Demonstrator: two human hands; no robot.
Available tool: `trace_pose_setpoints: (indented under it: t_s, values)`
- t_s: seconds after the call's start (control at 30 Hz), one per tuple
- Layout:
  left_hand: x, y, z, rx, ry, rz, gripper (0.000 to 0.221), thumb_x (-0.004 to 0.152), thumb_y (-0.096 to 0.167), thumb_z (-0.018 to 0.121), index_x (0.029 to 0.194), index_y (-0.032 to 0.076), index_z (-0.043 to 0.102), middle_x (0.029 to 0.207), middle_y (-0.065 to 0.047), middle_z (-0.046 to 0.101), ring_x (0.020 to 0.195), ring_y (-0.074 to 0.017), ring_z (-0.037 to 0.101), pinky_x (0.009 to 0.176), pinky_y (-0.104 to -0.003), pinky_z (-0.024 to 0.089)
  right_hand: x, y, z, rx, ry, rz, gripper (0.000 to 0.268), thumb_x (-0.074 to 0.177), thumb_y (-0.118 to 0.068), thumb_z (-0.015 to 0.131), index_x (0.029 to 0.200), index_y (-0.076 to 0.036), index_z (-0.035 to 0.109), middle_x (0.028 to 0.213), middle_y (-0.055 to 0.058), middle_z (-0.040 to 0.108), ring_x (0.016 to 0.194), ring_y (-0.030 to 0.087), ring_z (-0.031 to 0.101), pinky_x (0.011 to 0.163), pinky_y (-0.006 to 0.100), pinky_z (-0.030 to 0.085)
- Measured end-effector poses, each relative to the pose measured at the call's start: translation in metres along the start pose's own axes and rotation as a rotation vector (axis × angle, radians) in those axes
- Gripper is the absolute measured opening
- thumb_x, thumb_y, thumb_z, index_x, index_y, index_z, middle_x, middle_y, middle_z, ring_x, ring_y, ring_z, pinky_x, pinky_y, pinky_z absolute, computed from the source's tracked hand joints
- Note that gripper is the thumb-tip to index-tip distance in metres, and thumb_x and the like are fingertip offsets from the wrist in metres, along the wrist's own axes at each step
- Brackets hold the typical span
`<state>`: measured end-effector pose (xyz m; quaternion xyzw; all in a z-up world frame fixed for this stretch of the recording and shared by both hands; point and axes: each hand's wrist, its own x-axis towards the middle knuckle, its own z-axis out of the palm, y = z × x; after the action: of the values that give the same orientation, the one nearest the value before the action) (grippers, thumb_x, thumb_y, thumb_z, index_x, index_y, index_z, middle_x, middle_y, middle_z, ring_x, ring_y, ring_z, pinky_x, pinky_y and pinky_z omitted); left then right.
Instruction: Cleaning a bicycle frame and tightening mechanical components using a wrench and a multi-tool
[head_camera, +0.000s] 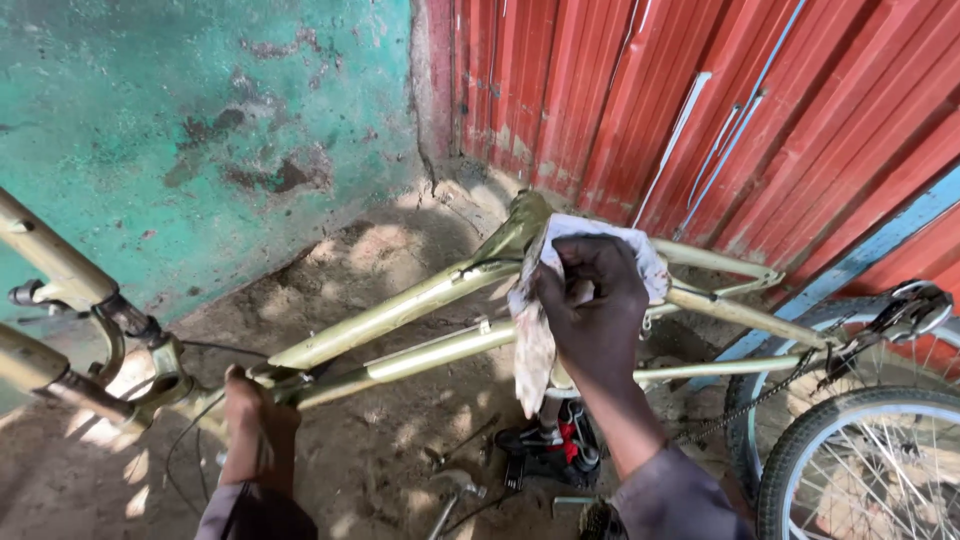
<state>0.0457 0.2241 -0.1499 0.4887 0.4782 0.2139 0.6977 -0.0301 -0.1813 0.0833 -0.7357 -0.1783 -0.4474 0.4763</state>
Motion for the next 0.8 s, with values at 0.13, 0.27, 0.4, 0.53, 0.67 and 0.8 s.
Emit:
trace_pose_setpoints:
  t_s: [0.13,0.27,0.4,0.53,0.67,0.8]
  values:
    - [0.055,-0.038,0.017,-0.685,-0.121,-0.279,0.08,0.089,0.051,0.074,0.139,0.009,0.028,0.074,0.006,0.059,0.055,-0.009,0.068,0.054,-0.049,0.065,0.0,-0.018,0.006,-0.331,0.099,-0.173,0.021,0.082,-0.01,0.089,0.096,-0.002,0.075,0.087,0.017,0.07,0.082,0.043,0.069,0.076,0.05,0.053]
    - [0.005,-0.004,0.022,-0.507,-0.156,-0.233,0.023,0.106,0.027,0.056,0.085,0.016,0.054,0.073,0.001,0.052,0.064,-0.0143,0.049,0.069,-0.042,0.057,0.004,-0.019,0.004,-0.413,0.062,-0.19,0.02,0.08,-0.012,0.089,0.094,-0.005,0.076,0.082,0.014,0.07,0.078,0.042,0.069,0.073,0.047,0.055]
    - [-0.001,0.0,0.03,-0.529,-0.2,-0.258,0.023,0.106,0.026,0.053,0.086,0.015,0.051,0.074,0.001,0.05,0.064,-0.0139,0.046,0.067,-0.04,0.054,0.009,-0.028,-0.005,-0.458,0.013,-0.196,0.02,0.078,-0.011,0.089,0.094,-0.006,0.076,0.075,0.013,0.069,0.075,0.041,0.069,0.071,0.047,0.054]
    - [0.002,-0.001,0.011,-0.549,-0.205,-0.273,0.022,0.106,0.024,0.05,0.087,0.015,0.047,0.075,0.001,0.047,0.063,-0.0134,0.043,0.065,-0.038,0.051,0.002,-0.012,-0.006,-0.433,0.021,-0.174,0.023,0.076,-0.011,0.092,0.094,-0.01,0.077,0.077,0.008,0.069,0.076,0.038,0.07,0.072,0.044,0.055]
    - [0.004,0.009,-0.003,-0.598,-0.225,-0.275,0.021,0.107,0.023,0.047,0.088,0.014,0.044,0.077,0.0,0.045,0.062,-0.0128,0.04,0.064,-0.037,0.047,0.01,-0.017,-0.014,-0.358,0.007,-0.14,0.019,0.075,0.0,0.086,0.091,-0.004,0.076,0.074,0.015,0.067,0.073,0.044,0.068,0.068,0.045,0.055]
    - [-0.003,-0.002,-0.023,-0.632,-0.24,-0.302,0.02,0.107,0.021,0.044,0.089,0.014,0.041,0.078,0.0,0.042,0.062,-0.0123,0.038,0.062,-0.035,0.044,0.009,-0.021,-0.026,-0.281,-0.025,-0.154,0.014,0.079,0.008,0.078,0.09,0.004,0.07,0.074,0.016,0.062,0.066,0.031,0.055,0.059,0.039,0.045]
